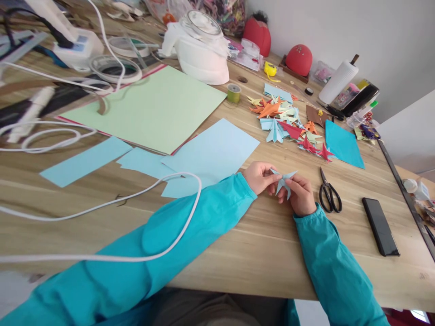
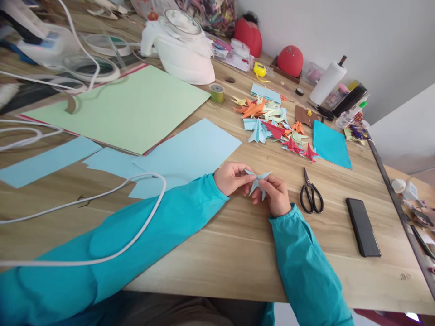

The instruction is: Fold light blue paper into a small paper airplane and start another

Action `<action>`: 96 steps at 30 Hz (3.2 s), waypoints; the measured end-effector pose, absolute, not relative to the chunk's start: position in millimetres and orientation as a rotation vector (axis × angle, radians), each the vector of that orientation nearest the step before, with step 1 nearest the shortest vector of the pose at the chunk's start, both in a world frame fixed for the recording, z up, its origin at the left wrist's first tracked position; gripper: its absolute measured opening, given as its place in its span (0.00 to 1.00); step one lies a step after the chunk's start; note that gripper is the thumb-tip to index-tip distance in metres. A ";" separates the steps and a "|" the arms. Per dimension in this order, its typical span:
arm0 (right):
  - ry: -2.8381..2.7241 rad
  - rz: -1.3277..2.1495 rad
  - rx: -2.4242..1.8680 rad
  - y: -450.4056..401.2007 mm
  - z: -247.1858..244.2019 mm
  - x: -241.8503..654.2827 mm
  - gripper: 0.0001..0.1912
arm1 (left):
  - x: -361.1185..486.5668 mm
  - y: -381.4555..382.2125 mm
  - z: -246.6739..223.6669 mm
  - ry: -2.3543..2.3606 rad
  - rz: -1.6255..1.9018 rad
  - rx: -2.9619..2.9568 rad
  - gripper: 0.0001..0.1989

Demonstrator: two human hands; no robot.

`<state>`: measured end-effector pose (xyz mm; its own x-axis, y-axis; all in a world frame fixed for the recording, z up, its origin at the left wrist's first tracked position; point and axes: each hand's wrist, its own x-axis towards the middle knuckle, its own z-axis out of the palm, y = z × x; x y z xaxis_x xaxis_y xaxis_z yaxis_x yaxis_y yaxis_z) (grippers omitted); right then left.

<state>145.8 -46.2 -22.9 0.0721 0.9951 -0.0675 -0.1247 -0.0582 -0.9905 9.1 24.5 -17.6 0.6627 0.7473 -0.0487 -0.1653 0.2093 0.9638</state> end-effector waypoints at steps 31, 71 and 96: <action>-1.087 1.241 -1.191 -42.5 -23.9 146.6 0.14 | 9.2 32.0 -17.2 0.632 0.809 0.820 0.18; -0.967 1.324 -1.106 -41.5 -24.4 143.0 0.21 | 9.0 24.0 -22.4 0.599 0.799 1.083 0.20; -0.934 1.373 -1.152 -44.2 -24.6 142.4 0.14 | 9.2 22.9 -24.8 0.708 0.676 1.133 0.19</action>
<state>142.4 -44.2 -24.6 0.0306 0.9897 -0.1396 -0.2335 -0.1287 -0.9638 9.2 22.9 -24.8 0.6045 0.7814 -0.1549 -0.1185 0.2805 0.9525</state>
